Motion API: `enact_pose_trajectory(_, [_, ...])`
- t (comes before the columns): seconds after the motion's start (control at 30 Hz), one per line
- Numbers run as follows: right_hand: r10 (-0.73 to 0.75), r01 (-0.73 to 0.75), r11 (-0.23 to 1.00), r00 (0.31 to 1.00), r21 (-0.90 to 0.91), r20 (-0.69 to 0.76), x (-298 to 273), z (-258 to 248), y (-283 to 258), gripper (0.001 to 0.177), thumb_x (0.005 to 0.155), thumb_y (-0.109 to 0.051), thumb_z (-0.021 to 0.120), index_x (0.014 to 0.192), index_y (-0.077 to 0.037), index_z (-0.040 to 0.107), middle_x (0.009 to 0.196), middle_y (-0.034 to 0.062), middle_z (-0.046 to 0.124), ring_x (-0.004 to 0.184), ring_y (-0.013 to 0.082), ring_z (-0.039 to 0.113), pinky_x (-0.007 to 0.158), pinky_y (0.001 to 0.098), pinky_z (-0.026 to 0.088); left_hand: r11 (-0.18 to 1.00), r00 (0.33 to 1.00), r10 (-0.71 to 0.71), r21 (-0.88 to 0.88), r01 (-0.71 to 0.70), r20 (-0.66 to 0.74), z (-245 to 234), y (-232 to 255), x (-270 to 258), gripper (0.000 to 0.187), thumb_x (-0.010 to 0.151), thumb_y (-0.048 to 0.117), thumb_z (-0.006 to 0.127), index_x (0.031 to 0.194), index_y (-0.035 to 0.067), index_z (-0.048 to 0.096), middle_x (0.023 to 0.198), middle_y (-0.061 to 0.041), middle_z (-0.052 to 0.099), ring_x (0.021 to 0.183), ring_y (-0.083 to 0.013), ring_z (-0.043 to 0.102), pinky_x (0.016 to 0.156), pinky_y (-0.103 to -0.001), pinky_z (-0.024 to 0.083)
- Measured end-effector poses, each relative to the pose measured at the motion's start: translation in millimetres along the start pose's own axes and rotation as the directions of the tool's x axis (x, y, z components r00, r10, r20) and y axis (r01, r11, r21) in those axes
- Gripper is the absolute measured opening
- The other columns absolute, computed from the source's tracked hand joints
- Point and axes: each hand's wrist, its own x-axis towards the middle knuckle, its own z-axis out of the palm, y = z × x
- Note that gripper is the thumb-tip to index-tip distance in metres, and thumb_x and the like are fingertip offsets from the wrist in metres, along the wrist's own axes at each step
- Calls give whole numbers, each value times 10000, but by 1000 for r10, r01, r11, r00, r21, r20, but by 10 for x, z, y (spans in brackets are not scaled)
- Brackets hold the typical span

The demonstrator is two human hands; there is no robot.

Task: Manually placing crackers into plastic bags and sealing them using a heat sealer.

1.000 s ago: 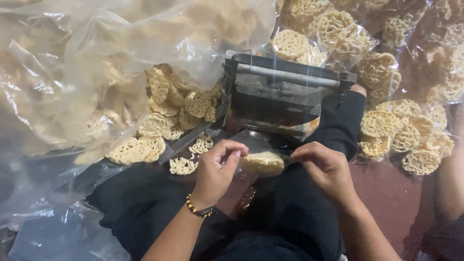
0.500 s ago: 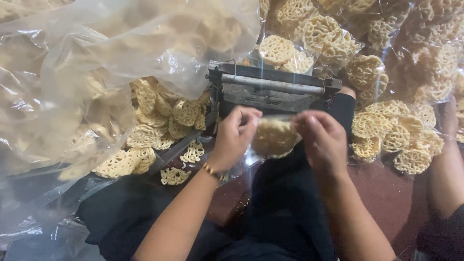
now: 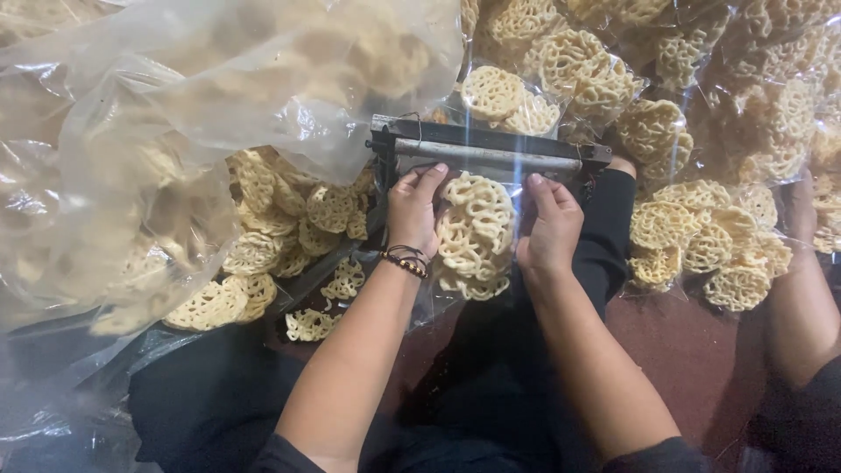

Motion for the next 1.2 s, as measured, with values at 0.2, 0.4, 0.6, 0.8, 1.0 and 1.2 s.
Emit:
enact_pose_trajectory(0.2, [-5, 3, 998, 1000, 57, 28, 21, -16, 32, 96, 953, -122, 747, 885, -74, 700, 763, 29, 709, 747, 112, 694, 710, 245, 567, 999, 999, -25, -39, 26, 31, -49, -64, 52, 61, 840, 206, 790, 832, 168, 743, 804, -59, 777, 735, -135, 717, 611, -216, 505])
enact_pose_trajectory(0.4, [35, -55, 985, 992, 161, 123, -283, -15, -209, 82, 984, -118, 696, 974, -37, 686, 837, 71, 708, 824, 187, 716, 776, 326, 593, 999, 997, 48, -19, -47, 56, -40, 147, -312, 105, 863, 190, 790, 924, 110, 757, 895, -96, 787, 842, -170, 735, 685, -248, 574])
enact_pose_trajectory(0.6, [-536, 892, 369, 433, -260, 725, -884, -248, -429, 156, 916, -64, 722, 1067, -92, 752, 1004, 100, 739, 968, 293, 712, 1041, 470, 466, 769, 839, 372, 376, -518, 396, -348, 247, -1303, 84, 923, 165, 737, 913, 96, 783, 848, -112, 785, 806, -230, 760, 675, -327, 594])
enact_pose_trajectory(0.8, [-372, 816, 421, 554, -396, 745, -1120, -542, -543, 196, 993, -165, 564, 863, -93, 692, 865, 24, 725, 787, 177, 659, 1080, 439, 409, 966, 940, 257, -52, -251, 225, -979, 210, -1683, 140, 970, 69, 613, 1058, -22, 673, 1022, -162, 726, 861, -192, 688, 775, -285, 599])
enact_pose_trajectory(1.0, [114, 409, 869, 382, -278, 917, -1721, -679, -145, 810, 790, -148, 830, 1468, -14, 408, 1313, 172, 694, 1107, 275, 735, 909, 368, 615, 938, 905, 320, -229, -261, 279, -1251, 493, -1788, 611, 894, 393, 767, 1357, 104, 494, 1507, -210, 468, 1313, -331, 555, 986, -452, 596])
enact_pose_trajectory(1.2, [352, -38, 930, 389, -366, 852, -1933, -632, -197, 635, 820, 2, 750, 1409, -18, 513, 1273, 116, 696, 1141, 209, 674, 994, 361, 551, 939, 876, 238, 131, -318, 420, -1430, 619, -2031, 345, 817, 38, 804, 1121, -13, 649, 984, -144, 760, 815, -197, 743, 750, -284, 639])
